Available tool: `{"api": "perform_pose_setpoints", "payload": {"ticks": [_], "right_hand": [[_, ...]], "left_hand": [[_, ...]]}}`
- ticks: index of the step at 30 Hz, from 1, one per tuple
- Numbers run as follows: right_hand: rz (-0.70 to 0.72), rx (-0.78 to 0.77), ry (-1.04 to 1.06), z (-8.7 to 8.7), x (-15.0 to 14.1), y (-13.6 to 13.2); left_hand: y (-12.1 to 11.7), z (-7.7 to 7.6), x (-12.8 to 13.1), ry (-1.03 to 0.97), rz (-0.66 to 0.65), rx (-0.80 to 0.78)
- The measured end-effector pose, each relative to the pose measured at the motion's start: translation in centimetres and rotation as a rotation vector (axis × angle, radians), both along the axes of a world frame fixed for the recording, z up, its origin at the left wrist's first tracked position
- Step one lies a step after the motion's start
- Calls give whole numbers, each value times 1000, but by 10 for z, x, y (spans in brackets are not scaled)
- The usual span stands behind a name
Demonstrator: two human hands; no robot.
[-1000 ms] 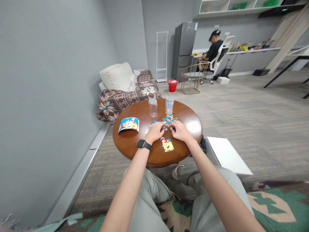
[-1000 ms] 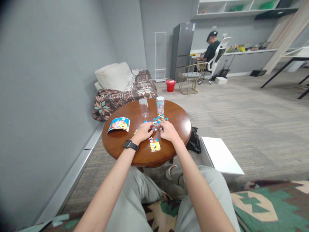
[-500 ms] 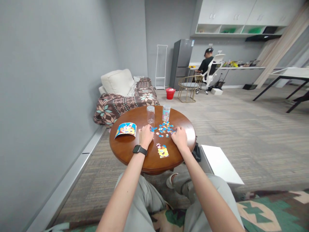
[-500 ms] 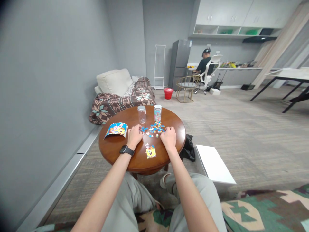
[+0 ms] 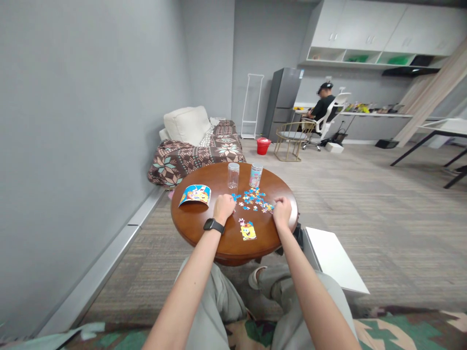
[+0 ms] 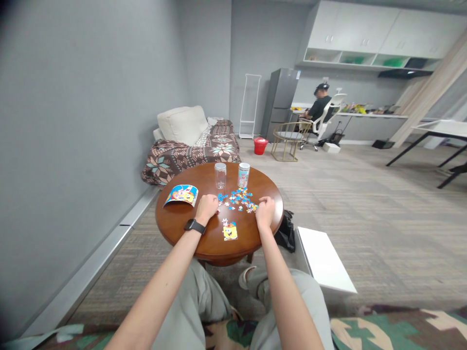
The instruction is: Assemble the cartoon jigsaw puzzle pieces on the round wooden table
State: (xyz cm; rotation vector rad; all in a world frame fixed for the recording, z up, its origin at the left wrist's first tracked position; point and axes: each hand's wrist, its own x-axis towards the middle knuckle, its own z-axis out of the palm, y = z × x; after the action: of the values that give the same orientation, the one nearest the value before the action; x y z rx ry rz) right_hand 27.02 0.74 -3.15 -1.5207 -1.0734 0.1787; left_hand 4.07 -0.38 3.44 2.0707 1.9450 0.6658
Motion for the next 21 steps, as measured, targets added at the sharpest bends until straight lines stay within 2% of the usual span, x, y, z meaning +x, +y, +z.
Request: {"api": "perform_pose_setpoints", "payload": {"ticks": [2, 7, 14, 21], "right_hand": [[-7, -20, 66, -3, 3, 2], [121, 22, 48, -6, 2, 4], [188, -31, 146, 2, -2, -1], [264, -34, 173, 1, -6, -3]], "left_hand": [[-1, 1, 1, 11, -31, -19], [-1, 2, 2, 4, -81, -34], [2, -3, 1, -16, -95, 42], [-1, -1, 2, 163, -59, 123]]}}
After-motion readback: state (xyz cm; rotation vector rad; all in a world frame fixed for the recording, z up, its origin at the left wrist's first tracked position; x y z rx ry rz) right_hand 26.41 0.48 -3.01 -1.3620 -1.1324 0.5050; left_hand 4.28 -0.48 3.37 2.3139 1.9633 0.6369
